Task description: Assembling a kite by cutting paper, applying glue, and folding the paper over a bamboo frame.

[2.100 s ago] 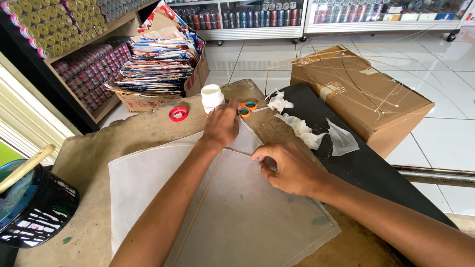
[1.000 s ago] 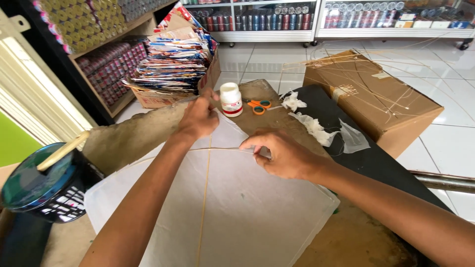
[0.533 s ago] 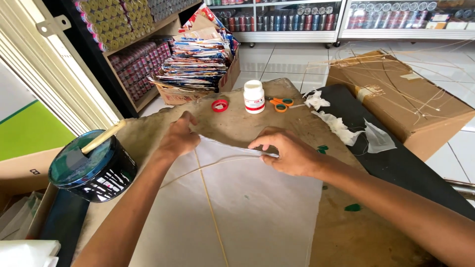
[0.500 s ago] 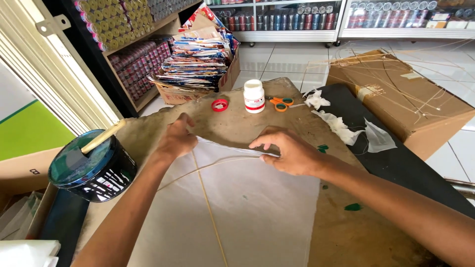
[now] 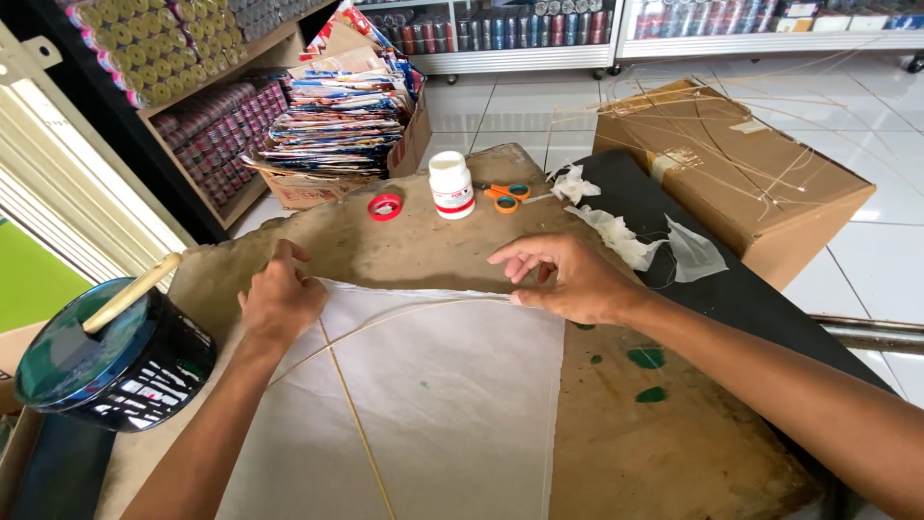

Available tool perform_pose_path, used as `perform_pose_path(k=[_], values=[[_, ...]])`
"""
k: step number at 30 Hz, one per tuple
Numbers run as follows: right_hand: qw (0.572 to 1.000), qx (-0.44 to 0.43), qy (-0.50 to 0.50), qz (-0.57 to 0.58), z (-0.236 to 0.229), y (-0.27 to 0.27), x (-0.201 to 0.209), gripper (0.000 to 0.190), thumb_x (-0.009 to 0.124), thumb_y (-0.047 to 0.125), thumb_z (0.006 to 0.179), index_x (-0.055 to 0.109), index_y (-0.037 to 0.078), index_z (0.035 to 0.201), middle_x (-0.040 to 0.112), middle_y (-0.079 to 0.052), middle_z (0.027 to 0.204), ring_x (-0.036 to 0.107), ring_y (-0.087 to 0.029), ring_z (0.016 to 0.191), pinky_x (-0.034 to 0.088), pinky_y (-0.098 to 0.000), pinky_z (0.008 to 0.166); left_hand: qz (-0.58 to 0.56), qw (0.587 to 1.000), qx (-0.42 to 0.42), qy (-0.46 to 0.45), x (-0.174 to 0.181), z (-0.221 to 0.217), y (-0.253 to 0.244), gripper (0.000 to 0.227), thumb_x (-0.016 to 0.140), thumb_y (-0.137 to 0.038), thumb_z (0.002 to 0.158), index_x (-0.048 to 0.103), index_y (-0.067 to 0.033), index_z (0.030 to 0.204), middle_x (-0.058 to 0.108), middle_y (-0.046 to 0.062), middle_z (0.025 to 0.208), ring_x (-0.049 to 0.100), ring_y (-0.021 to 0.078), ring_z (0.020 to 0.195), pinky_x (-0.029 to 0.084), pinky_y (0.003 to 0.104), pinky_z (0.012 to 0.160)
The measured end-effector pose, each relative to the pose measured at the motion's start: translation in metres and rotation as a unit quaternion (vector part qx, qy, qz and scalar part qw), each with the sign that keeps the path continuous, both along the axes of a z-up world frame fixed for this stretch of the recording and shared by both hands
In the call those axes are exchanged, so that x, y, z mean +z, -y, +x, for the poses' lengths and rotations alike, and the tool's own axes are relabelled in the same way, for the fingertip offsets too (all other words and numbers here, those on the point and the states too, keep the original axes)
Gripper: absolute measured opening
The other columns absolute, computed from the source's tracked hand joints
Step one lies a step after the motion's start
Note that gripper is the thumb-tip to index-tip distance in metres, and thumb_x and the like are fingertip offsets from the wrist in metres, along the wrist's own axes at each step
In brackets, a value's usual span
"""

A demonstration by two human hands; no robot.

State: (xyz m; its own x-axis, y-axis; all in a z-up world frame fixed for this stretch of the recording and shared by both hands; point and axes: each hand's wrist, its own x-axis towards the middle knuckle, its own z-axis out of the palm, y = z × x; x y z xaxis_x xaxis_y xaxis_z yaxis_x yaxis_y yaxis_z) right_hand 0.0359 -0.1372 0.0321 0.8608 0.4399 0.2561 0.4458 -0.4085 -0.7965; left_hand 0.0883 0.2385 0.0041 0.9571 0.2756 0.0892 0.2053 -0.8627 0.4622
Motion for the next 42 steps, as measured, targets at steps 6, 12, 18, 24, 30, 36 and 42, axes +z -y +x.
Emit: perform_pose_path(k=[6,12,18,24,30,36,42], values=[[1.0,-0.008,0.001,0.009,0.012,0.004,-0.013,0.054,0.08,0.006,0.076,0.07,0.009,0.129,0.073,-0.014,0.095,0.074,-0.023,0.093,0.052,-0.0297,0.075,0.1,0.994,-0.03,0.031,0.005,-0.002,0.03,0.034,0.059,-0.018,0.09,0.048,-0.0256,0.122,0.066,0.002,0.116,0.057,0.0271,0.128,0.027,0.058,0.116],[0.999,-0.035,-0.019,0.025,0.011,0.004,-0.01,0.048,0.079,0.008,0.079,0.071,0.008,0.126,0.073,-0.012,0.088,0.072,-0.018,0.082,0.051,-0.0263,0.066,-0.068,0.956,-0.278,0.064,0.008,-0.019,0.104,0.037,0.062,-0.012,0.082,0.065,-0.0174,0.119,0.073,0.015,0.112,0.066,0.0395,0.118,0.048,0.055,0.104],[0.998,-0.058,0.001,0.017,0.019,0.009,-0.01,0.037,0.082,0.008,0.08,0.077,0.006,0.117,0.077,-0.012,0.081,0.07,-0.016,0.069,0.054,-0.0271,0.061,-0.121,0.864,-0.48,0.095,0.011,-0.033,0.142,0.031,0.073,-0.015,0.08,0.067,-0.0073,0.11,0.073,0.021,0.104,0.069,0.0419,0.108,0.052,0.053,0.094],[0.997,-0.079,0.003,0.003,0.025,0.012,-0.012,0.038,0.083,0.011,0.08,0.077,0.005,0.116,0.077,-0.009,0.078,0.069,-0.014,0.063,0.053,-0.0258,0.054,-0.137,0.83,-0.527,0.121,0.009,-0.027,0.154,0.025,0.073,-0.006,0.078,0.069,-0.0045,0.102,0.076,0.019,0.095,0.073,0.0364,0.1,0.056,0.048,0.09],[0.997,-0.067,0.009,-0.027,0.009,0.007,0.01,0.026,0.078,0.007,0.081,0.079,-0.001,0.106,0.078,-0.013,0.074,0.067,-0.016,0.064,0.052,-0.0285,0.053,-0.137,0.831,-0.527,0.116,0.006,-0.019,0.154,0.022,0.072,-0.003,0.079,0.067,-0.0069,0.1,0.077,0.013,0.088,0.072,0.0296,0.088,0.056,0.042,0.086],[0.997,-0.065,0.004,-0.035,0.01,0.008,0.009,0.02,0.078,0.003,0.08,0.081,-0.001,0.099,0.079,-0.013,0.075,0.069,-0.017,0.064,0.053,-0.0276,0.053,-0.135,0.843,-0.509,0.111,0.007,-0.014,0.154,0.028,0.073,-0.006,0.08,0.067,-0.0092,0.107,0.076,0.012,0.096,0.073,0.0285,0.093,0.055,0.043,0.087],[0.994,-0.089,0.008,-0.06,0.013,0.012,0.011,0.02,0.072,0.003,0.085,0.079,-0.002,0.103,0.081,-0.019,0.09,0.075,-0.02,0.072,0.056,-0.0341,0.06,-0.147,0.841,-0.512,0.096,0.01,-0.015,0.157,0.025,0.07,-0.004,0.081,0.067,-0.0085,0.105,0.078,0.011,0.096,0.073,0.0283,0.093,0.055,0.042,0.089]])
